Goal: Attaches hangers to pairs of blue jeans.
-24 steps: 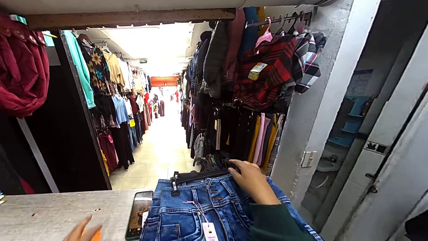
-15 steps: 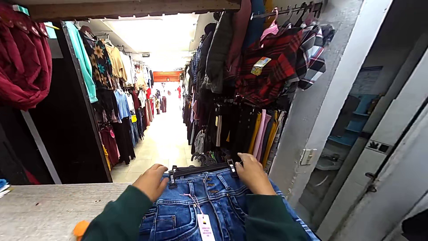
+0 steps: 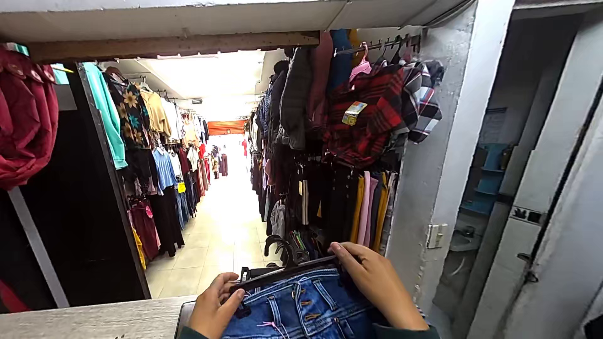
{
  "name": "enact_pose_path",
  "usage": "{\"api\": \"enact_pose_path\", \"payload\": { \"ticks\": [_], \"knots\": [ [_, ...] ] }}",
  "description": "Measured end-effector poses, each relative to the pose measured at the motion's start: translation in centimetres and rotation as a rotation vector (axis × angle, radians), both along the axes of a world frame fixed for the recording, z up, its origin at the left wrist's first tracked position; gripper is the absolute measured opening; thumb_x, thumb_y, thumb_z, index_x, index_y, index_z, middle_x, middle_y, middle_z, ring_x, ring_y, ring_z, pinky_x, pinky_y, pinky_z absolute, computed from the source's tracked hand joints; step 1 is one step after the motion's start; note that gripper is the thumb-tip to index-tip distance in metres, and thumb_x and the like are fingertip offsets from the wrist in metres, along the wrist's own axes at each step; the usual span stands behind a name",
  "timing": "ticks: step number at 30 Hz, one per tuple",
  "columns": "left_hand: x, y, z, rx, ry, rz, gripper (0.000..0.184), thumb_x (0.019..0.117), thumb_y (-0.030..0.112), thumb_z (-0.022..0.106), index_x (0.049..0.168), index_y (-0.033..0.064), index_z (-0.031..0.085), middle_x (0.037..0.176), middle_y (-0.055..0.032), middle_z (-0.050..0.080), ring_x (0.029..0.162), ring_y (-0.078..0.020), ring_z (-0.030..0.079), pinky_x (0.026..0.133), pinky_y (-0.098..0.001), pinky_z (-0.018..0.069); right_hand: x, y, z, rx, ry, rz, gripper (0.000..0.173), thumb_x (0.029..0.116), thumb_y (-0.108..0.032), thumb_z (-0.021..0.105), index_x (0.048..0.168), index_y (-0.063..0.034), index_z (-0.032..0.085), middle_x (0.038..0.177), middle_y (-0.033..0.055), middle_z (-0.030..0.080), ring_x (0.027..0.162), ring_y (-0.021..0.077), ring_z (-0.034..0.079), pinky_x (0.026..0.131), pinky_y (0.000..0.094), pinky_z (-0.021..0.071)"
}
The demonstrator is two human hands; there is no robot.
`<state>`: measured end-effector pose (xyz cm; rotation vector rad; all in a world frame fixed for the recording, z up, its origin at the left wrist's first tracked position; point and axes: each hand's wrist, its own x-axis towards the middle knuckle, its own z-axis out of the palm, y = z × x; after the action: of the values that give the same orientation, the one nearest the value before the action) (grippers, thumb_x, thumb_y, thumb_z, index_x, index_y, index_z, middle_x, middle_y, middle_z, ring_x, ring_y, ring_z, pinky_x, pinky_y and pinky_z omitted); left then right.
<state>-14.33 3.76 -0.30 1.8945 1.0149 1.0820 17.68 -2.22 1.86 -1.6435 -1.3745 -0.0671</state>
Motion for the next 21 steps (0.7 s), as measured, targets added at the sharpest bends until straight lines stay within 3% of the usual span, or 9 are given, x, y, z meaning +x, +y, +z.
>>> {"api": "enact_pose_path", "payload": {
  "ticks": [2,3,7,10,15,18,21],
  "knots": [
    [-0.2,0.1,-0.2,0.007,0.059,-0.019,0.034,0.0986,0.018,0.063,0.125,-0.0023,0.067,0.112,-0.0155,0.073,0.098,-0.0195,0.072,0.093,-0.0377,0.0558,0.1,0.1,-0.5,0.021,-0.058,-0.014,0.048,0.1031,-0.051,0.049,0.095,-0.014,0.078,0.094,0.0057,0.072,0.093,0.0211,0.068,0.083,0.0482,0.0521],
    [-0.3,0.2,-0.1,0.014,0.088,-0.025,0.032,0.0982,0.018,0.064,0.124,-0.0012,0.069,0.111,-0.0149,0.074,0.097,-0.0186,0.072,0.092,-0.0364,0.0558,0.3,0.1,-0.7,0.021,-0.066,-0.002,0.046,0.1013,-0.052,0.052,0.095,-0.0151,0.079,0.096,0.0049,0.072,0.094,0.0205,0.068,0.083,0.0479,0.0526],
    [-1.0,0.6,-0.2,0.023,0.084,-0.021,0.029,0.0927,0.017,0.073,0.115,-0.0009,0.073,0.11,-0.0145,0.074,0.101,-0.0178,0.072,0.096,-0.0342,0.0559,2.2,-1.2,-0.4,-0.111,-0.045,0.208,0.043,0.0976,-0.052,0.057,0.118,-0.0189,0.074,0.12,0.0034,0.07,0.111,0.0188,0.066,0.095,0.0467,0.0526],
    [-1.1,0.7,-0.4,0.032,0.031,-0.032,0.029,0.0908,0.018,0.074,0.113,-0.0006,0.074,0.108,-0.0123,0.075,0.1,-0.0154,0.072,0.096,-0.0331,0.0558,3.2,-1.9,-0.4,-0.098,-0.033,0.344,0.038,0.1013,-0.043,0.056,0.121,-0.0156,0.073,0.125,0.0045,0.069,0.116,0.0169,0.065,0.1,0.0415,0.0521],
    [-1.8,1.0,-0.3,0.016,0.034,-0.102,0.03,0.0939,0.02,0.071,0.116,-0.0007,0.073,0.112,-0.0124,0.074,0.104,-0.0154,0.07,0.098,-0.0333,0.054,3.9,-2.4,-0.2,-0.123,-0.036,0.491,0.042,0.1001,-0.04,0.058,0.129,-0.012,0.069,0.134,0.0078,0.065,0.122,0.0175,0.061,0.105,0.0387,0.0495],
    [-1.4,0.7,-0.9,0.285,0.029,-0.007,0.028,0.0922,0.019,0.07,0.108,-0.0033,0.076,0.108,-0.0173,0.076,0.105,-0.0246,0.072,0.098,-0.0402,0.0543,4.2,-2.1,-0.5,-0.049,-0.032,0.461,0.036,0.1007,-0.037,0.059,0.123,-0.0116,0.072,0.126,0.0063,0.069,0.116,0.0164,0.065,0.102,0.0375,0.0523],
    [-0.6,1.0,-1.8,0.56,-0.056,0.115,0.025,0.0898,0.019,0.07,0.1,-0.0018,0.078,0.1,-0.0157,0.077,0.098,-0.0269,0.075,0.092,-0.0429,0.0584,4.5,-1.8,-0.4,0.086,-0.042,0.461,0.034,0.1014,-0.036,0.059,0.118,-0.0102,0.074,0.127,0.0064,0.069,0.119,0.0194,0.064,0.103,0.0376,0.0528]
  ]
}}
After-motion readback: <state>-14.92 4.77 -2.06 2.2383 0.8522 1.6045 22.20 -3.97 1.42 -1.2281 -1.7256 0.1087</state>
